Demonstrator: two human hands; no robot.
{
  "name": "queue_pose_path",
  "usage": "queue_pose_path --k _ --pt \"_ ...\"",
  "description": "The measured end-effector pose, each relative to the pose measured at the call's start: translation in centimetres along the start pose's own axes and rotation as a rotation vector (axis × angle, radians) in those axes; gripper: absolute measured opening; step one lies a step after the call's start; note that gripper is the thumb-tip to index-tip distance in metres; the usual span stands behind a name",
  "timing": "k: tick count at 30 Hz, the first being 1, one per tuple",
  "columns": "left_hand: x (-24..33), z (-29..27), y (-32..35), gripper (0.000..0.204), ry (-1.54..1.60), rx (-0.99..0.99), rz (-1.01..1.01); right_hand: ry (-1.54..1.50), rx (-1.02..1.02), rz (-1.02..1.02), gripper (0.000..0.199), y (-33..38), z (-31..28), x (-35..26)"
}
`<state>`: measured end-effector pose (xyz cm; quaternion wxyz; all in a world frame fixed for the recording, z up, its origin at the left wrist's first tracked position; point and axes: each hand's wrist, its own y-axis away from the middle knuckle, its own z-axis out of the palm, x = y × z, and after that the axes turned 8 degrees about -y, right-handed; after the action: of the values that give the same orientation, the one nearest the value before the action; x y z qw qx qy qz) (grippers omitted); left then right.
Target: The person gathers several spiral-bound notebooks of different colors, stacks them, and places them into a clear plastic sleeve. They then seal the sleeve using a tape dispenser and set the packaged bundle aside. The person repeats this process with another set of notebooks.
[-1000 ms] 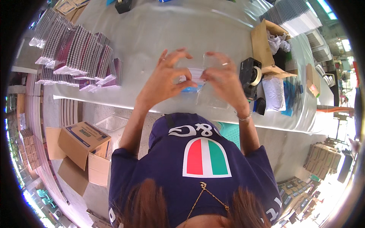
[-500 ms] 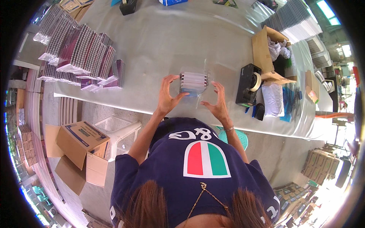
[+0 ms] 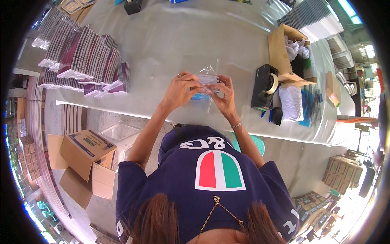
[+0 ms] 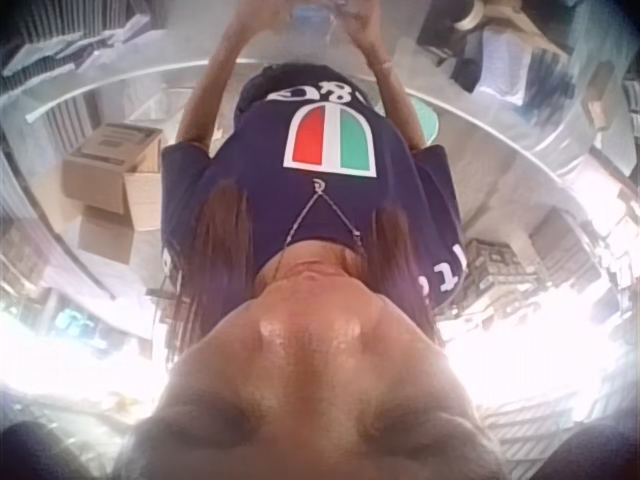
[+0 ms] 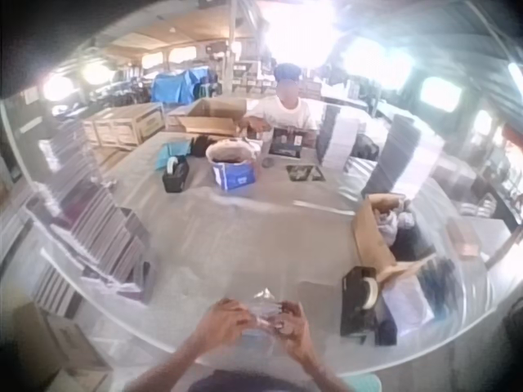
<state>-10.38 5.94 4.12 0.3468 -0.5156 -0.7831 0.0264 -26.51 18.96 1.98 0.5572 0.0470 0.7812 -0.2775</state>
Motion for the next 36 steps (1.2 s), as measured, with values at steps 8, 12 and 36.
queue_pose_path --k 8,12,36 --pt "1.4 0.9 -1.8 0.027 0.274 0.292 -0.409 -0.21 0.024 0.194 0.03 -2.9 -0.5 0.2" --pt "-0.4 2.0 -1.6 0.032 0.729 -0.053 -0.508 -0.443 -0.186 0.531 0.045 -4.3 -1.8 1.3" --pt "-0.2 0.0 0.1 0.017 0.083 -0.116 0.118 0.39 0.227 -0.054 0.036 2.3 2.0 -1.0"
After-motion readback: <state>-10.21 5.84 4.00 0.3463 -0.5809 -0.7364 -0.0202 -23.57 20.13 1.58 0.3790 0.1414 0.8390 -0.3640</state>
